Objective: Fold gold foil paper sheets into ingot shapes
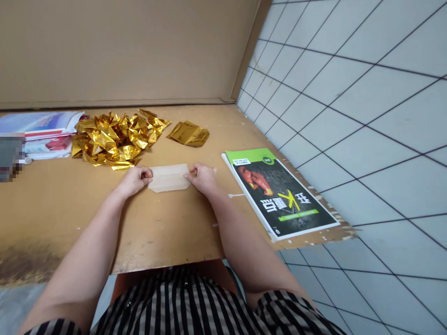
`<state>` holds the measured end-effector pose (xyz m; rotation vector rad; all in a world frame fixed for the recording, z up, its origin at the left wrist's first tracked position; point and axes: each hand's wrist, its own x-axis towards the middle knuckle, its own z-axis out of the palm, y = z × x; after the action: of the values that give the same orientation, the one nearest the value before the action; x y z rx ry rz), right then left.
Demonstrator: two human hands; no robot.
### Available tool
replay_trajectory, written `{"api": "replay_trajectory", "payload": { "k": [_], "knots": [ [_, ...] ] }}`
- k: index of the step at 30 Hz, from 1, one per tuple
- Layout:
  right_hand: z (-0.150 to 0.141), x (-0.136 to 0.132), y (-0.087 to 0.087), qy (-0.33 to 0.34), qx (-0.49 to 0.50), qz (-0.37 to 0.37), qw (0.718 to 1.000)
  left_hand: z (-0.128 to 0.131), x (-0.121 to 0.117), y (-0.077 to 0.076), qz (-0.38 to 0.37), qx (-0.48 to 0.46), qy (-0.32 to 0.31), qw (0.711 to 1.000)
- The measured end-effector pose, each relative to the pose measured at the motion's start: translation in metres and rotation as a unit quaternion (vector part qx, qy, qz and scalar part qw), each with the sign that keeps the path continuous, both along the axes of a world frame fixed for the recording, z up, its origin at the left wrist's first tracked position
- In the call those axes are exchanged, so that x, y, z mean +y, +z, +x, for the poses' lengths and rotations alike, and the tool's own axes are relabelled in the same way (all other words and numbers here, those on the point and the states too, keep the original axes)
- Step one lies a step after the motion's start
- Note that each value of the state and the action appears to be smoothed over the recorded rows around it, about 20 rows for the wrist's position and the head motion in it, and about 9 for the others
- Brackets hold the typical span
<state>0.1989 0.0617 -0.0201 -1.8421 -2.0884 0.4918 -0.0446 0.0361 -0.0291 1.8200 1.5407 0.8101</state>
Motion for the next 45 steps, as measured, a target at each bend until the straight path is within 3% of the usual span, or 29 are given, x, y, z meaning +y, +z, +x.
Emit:
{"api": "replay_trajectory", "payload": {
  "k": [9, 13, 17, 25, 35, 45],
  "knots": [
    [0.001, 0.0, 0.001, 0.016, -0.039, 0.008, 0.999, -0.004, 0.001, -0.005, -0.002, 0.026, -0.014, 1.0],
    [0.0, -0.001, 0.002, 0.075, -0.049, 0.039, 0.995, -0.006, 0.002, -0.006, 0.062, 0.075, -0.01, 0.995],
    [-0.004, -0.003, 0.005, 0.127, -0.059, 0.021, 0.99, -0.008, 0.003, -0.007, 0.126, 0.111, -0.05, 0.985],
    [-0.005, 0.0, 0.003, 0.157, -0.055, 0.04, 0.985, -0.013, 0.004, -0.013, 0.063, 0.099, -0.054, 0.992],
    [-0.003, 0.0, -0.002, 0.158, -0.044, 0.106, 0.981, -0.002, -0.003, 0.0, 0.126, 0.152, -0.05, 0.979],
    [0.002, -0.012, 0.007, 0.225, -0.088, 0.067, 0.968, 0.001, -0.003, 0.001, 0.133, 0.178, -0.123, 0.967]
  ]
}}
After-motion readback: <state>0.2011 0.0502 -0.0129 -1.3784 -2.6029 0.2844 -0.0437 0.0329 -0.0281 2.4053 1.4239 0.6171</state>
